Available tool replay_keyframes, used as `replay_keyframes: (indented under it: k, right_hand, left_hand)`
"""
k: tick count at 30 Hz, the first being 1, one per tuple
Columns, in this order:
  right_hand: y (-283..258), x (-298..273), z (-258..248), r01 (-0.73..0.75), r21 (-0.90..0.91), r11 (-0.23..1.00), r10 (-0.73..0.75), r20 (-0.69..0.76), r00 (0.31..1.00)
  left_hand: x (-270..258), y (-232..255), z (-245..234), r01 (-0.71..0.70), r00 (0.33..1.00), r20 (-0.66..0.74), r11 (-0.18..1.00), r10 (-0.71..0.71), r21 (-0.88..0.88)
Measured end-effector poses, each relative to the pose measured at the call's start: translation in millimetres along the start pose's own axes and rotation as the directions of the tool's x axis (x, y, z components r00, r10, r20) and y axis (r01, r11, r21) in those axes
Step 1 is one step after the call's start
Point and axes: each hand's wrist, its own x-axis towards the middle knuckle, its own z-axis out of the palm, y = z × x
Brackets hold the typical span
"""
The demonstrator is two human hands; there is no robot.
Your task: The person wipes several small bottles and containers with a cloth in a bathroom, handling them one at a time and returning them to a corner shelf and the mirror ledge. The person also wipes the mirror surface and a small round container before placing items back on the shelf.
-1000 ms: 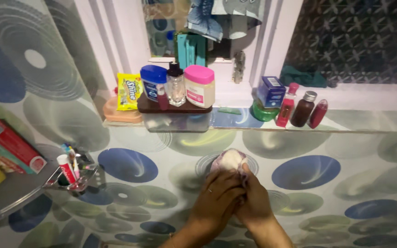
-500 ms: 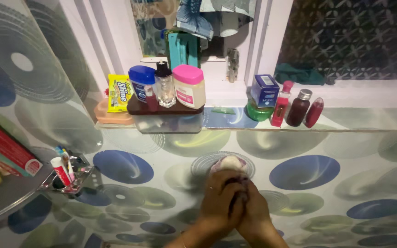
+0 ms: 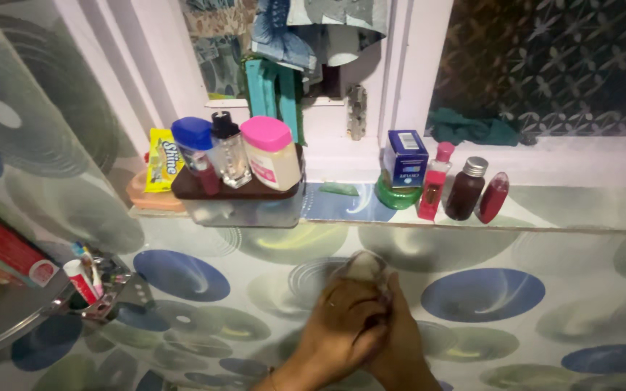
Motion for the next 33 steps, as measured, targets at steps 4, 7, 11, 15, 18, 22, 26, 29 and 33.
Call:
replay_keyframes:
  k: [4,7,11,15,18,22,26,29,33]
  right_hand:
    - [-6.0,1.0,-0.9,0.005,-0.153,0.988,-0.029,-0.15,0.988]
    - [-7.2,-2.4,2.3,-0.007,-0.153,0.988,-0.011,-0.114,0.993]
    - [-7.6,-2.2,11.8,0.01,-0.142,0.99,-0.038,-0.2,0.979]
    - [-10.5,1.4,2.1,0.029,-0.301,0.953,-0.149,-0.383,0.912]
    - [-15.7,5.4,-24.7,0.133,-0.373,0.918,-0.191,-0.123,0.974]
    - [-11.6,20.4,-54.6,0.125,-0.043,0.991,-0.078,0.576,0.814]
    - [-6.6,24.5,-30.9,0.514,-0.766,0.386,-0.342,0.399,0.851]
    - [-20.9,23.6,31.9,0.557,-0.669,-0.492,-0.468,0.743,0.479]
    - [-49.1,23.1,127.2,0.697,-0.698,-0.164,-0.482,0.673,0.561]
  left_hand:
    - [3.1,-5.5,2.5,0.094,0.995,0.044,0.992,-0.091,-0.081]
    - [-1.2,-10.9,6.4,0.088,0.996,0.033,0.991,-0.085,-0.105]
    - [-11.8,-17.3,12.9,0.101,0.995,0.016,0.988,-0.1,-0.12]
    - [-22.0,-14.2,13.7,-0.067,0.997,-0.031,0.997,0.068,0.041]
    - [-25.3,-1.9,8.8,-0.027,0.991,-0.129,1.0,0.029,0.016]
    - [-19.0,-2.3,0.4,0.172,0.974,-0.148,0.985,-0.17,0.001]
    - [-21.1,-24.5,-11.4,0.351,0.921,-0.126,0.925,-0.369,-0.143]
    - [-25.5,-43.1,-22.8,0.345,0.918,-0.18,0.936,-0.353,-0.076]
    - [-35.4,-54.8,-37.5,0.404,0.857,-0.106,0.785,-0.504,-0.47]
